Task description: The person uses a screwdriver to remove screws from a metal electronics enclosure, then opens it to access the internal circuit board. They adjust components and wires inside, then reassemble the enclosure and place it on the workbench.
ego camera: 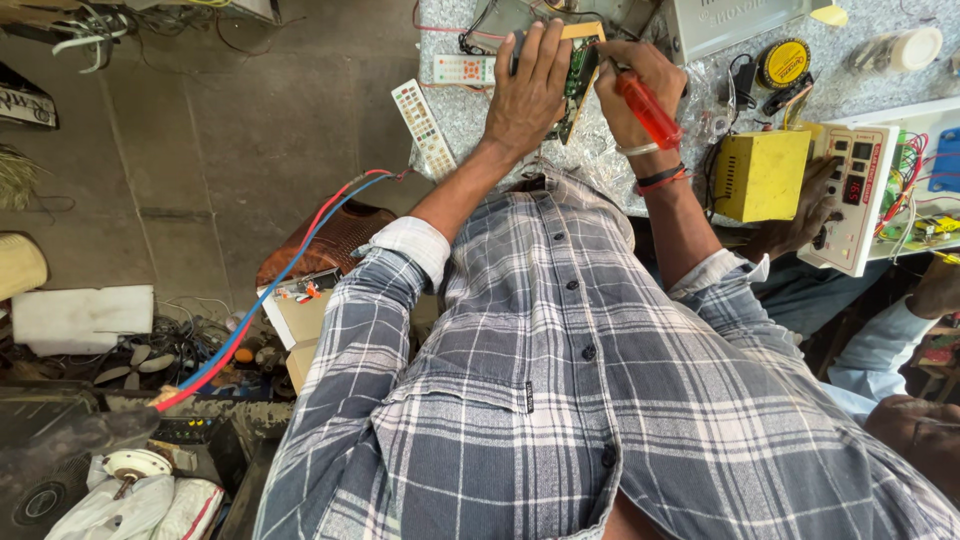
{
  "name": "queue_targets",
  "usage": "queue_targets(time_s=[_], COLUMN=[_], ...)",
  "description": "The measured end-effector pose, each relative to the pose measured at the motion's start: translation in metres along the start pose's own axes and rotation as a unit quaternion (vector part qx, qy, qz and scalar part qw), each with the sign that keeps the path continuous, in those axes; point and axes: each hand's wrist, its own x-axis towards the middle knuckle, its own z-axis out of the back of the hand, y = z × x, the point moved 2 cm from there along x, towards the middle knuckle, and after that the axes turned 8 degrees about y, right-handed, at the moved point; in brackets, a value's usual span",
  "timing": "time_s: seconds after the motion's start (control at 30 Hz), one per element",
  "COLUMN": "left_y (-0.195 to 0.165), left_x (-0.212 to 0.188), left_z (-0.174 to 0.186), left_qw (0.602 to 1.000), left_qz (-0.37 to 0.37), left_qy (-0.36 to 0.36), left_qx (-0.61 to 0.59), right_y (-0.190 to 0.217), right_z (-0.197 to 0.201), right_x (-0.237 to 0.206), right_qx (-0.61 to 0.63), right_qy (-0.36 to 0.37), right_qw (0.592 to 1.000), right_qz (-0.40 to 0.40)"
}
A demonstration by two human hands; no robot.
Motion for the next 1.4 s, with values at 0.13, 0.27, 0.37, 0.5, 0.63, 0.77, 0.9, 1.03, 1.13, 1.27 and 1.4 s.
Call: queue_targets(time_s=[0.13,0.27,0.37,0.5,0.63,0.77,0.9,1.03,1.13,1.27,1.4], left_y=[-0.001,0.0,0.0,0.001,0.002,0.002,0.003,0.005,0.002,-0.003,-0.005], left_x=[0.003,0.004,0.005,0.001,-0.005,-0.008,-0.009,-0.01,-0.009,-0.01,-0.007], left_z=[-0.001,-0.004,-0.005,-0.006,-0.004,-0.005,-0.008,-0.01,-0.011,-0.012,-0.011], left_qw=[1.0,0.998,0.997,1.0,1.0,1.0,1.0,0.999,0.998,0.998,0.998], left_qz=[0.0,0.012,0.016,0.007,0.012,0.016,0.018,0.031,0.037,0.039,0.041], left_qy=[0.013,-0.012,-0.017,0.014,0.01,0.014,0.015,0.014,0.017,0.025,0.015], left_qx=[-0.018,0.057,0.073,-0.007,-0.005,-0.013,-0.016,-0.029,-0.039,-0.044,-0.046], right_y=[-0.012,-0.015,-0.012,-0.001,0.005,0.01,0.012,0.019,0.026,0.031,0.032], right_z=[-0.003,-0.003,-0.002,0.001,0.004,0.005,0.001,0.001,0.005,0.001,-0.002], right_x=[-0.003,-0.003,-0.002,-0.001,0.0,0.002,0.002,-0.003,-0.01,-0.013,-0.012], right_qx=[0.069,0.049,0.087,0.09,0.037,0.039,0.06,0.073,0.083,0.077,0.08], right_qy=[0.007,-0.001,-0.007,-0.01,0.024,0.016,0.034,0.06,0.029,-0.014,-0.012], right_qw=[0.993,0.998,0.995,0.995,0.995,0.999,0.997,0.995,0.996,0.997,0.996], right_qz=[-0.093,-0.047,-0.056,-0.05,-0.086,-0.009,-0.029,-0.041,0.009,-0.002,-0.026])
